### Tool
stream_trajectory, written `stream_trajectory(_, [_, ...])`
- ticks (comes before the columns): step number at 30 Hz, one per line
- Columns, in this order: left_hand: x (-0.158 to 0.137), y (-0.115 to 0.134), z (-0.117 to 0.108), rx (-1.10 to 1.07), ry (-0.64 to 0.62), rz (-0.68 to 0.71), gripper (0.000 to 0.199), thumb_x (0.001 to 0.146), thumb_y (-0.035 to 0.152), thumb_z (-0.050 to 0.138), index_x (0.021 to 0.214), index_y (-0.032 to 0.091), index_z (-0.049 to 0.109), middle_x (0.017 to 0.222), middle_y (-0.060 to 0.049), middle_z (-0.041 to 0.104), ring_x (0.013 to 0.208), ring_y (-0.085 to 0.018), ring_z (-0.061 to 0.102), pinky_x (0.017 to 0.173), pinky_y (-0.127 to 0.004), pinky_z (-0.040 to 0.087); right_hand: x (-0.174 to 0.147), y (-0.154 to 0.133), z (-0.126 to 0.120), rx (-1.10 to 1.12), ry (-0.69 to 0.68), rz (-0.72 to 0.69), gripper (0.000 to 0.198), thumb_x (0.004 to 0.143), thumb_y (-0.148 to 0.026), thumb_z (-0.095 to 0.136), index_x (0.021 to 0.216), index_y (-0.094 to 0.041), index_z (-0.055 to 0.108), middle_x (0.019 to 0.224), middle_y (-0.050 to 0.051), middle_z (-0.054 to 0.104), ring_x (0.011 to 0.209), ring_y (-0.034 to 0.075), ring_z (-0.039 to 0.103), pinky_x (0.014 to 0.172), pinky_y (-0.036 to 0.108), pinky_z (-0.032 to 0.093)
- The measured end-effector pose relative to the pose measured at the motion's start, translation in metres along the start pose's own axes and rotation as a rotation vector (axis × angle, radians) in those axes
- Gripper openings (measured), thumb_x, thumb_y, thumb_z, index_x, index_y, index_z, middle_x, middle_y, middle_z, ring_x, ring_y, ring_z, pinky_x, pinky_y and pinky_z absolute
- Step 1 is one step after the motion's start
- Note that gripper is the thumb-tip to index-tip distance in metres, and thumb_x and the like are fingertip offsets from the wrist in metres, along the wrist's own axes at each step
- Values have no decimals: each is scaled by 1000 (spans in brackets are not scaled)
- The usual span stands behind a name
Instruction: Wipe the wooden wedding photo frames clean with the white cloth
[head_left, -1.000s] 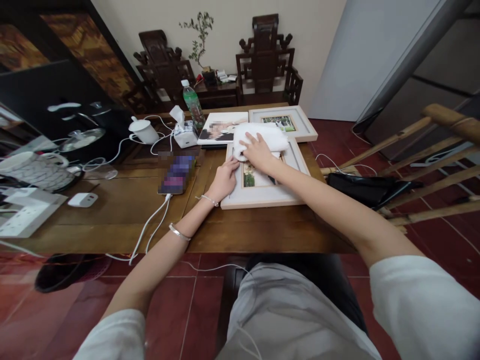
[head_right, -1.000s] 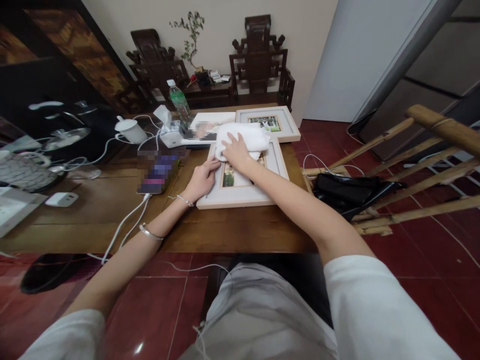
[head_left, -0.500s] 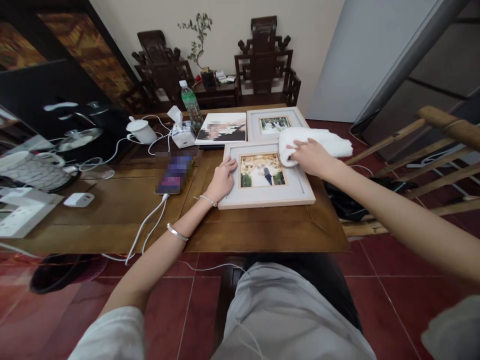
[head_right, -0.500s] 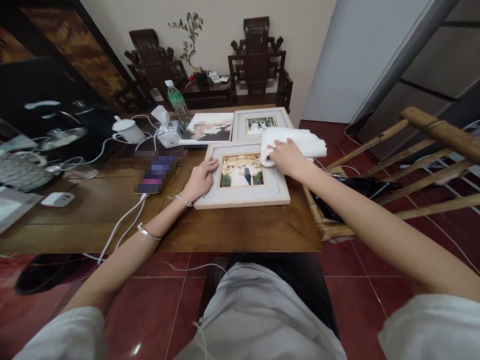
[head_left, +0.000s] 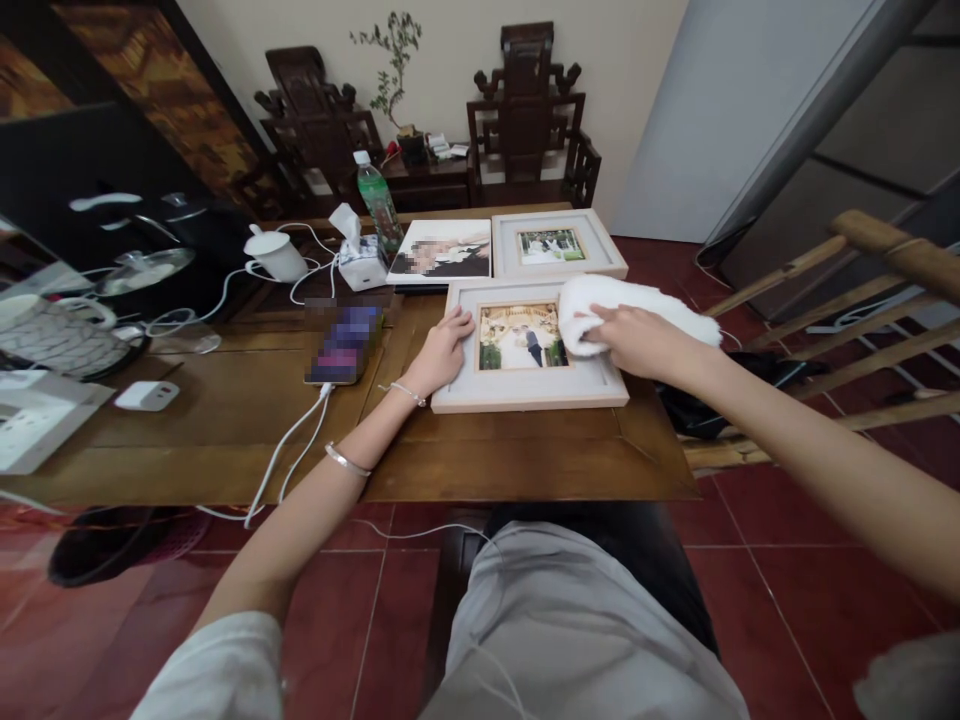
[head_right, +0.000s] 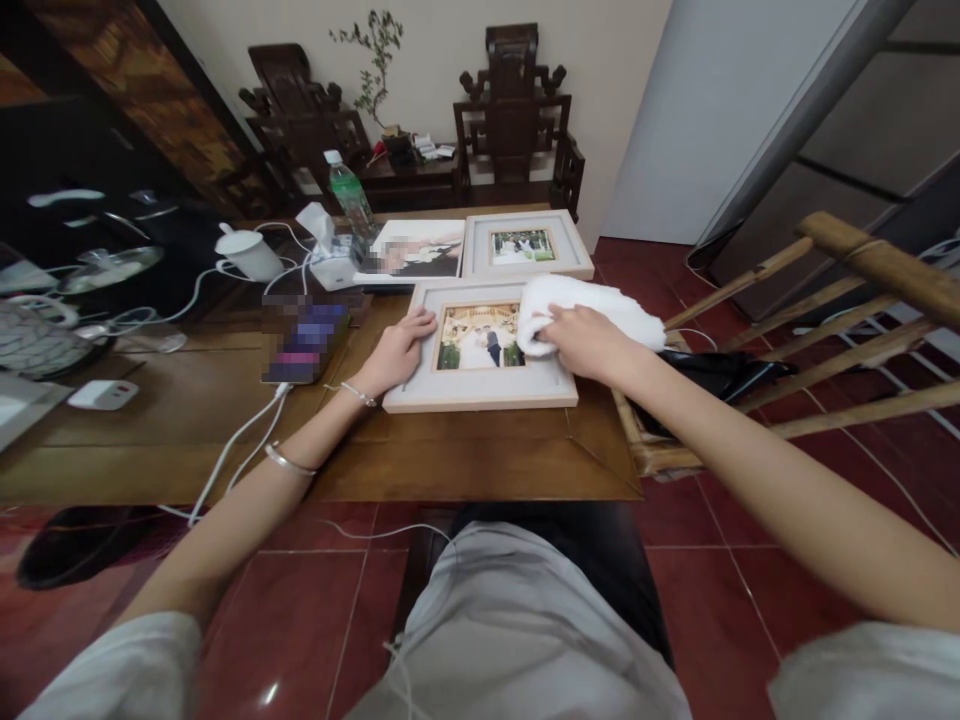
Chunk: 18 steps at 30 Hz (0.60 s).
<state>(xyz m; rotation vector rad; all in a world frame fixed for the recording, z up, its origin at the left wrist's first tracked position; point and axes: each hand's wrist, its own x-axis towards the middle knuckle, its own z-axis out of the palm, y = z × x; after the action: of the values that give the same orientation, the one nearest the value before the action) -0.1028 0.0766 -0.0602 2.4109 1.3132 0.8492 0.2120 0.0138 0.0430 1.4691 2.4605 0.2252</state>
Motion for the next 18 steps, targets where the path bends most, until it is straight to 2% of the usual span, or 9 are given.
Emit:
stream_trajectory(4, [-1, 2, -1, 25, -4, -9, 60, 78, 0, 43, 127, 16, 73, 146, -9, 63, 148, -29, 45, 126, -51, 32, 42, 20, 9, 31, 80, 83, 51, 82, -1, 45, 122, -15, 74, 139, 18, 63, 97, 29, 68, 83, 39, 46])
stream_trajectory(8, [-2, 6, 0, 56, 11, -18, 61, 76, -1, 43, 127, 15, 73, 146, -8, 63, 148, -29, 45, 126, -52, 33, 46, 19, 9, 10, 90, 78, 50, 82, 0, 42, 120, -12, 73, 136, 20, 63, 101, 29, 66, 87, 39, 44])
stream_trajectory(13, [-2, 9, 2, 55, 30, -15, 60, 76, -3, 41, 124, 15, 74, 143, -8, 65, 148, -29, 44, 127, -51, 33, 1, -4, 2, 15, 18, -1, 46, 79, 3, 45, 109, -12, 76, 136, 20, 63, 103, 29, 66, 91, 40, 45])
stream_trajectory(18, [-2, 8, 3, 51, 39, -10, 59, 77, -1, 41, 125, 13, 73, 144, -10, 65, 148, -29, 45, 126, -51, 33, -61, -25, 4, 96, 47, -143, 57, 71, 5, 46, 110, -23, 76, 139, 12, 66, 120, 31, 65, 100, 45, 49])
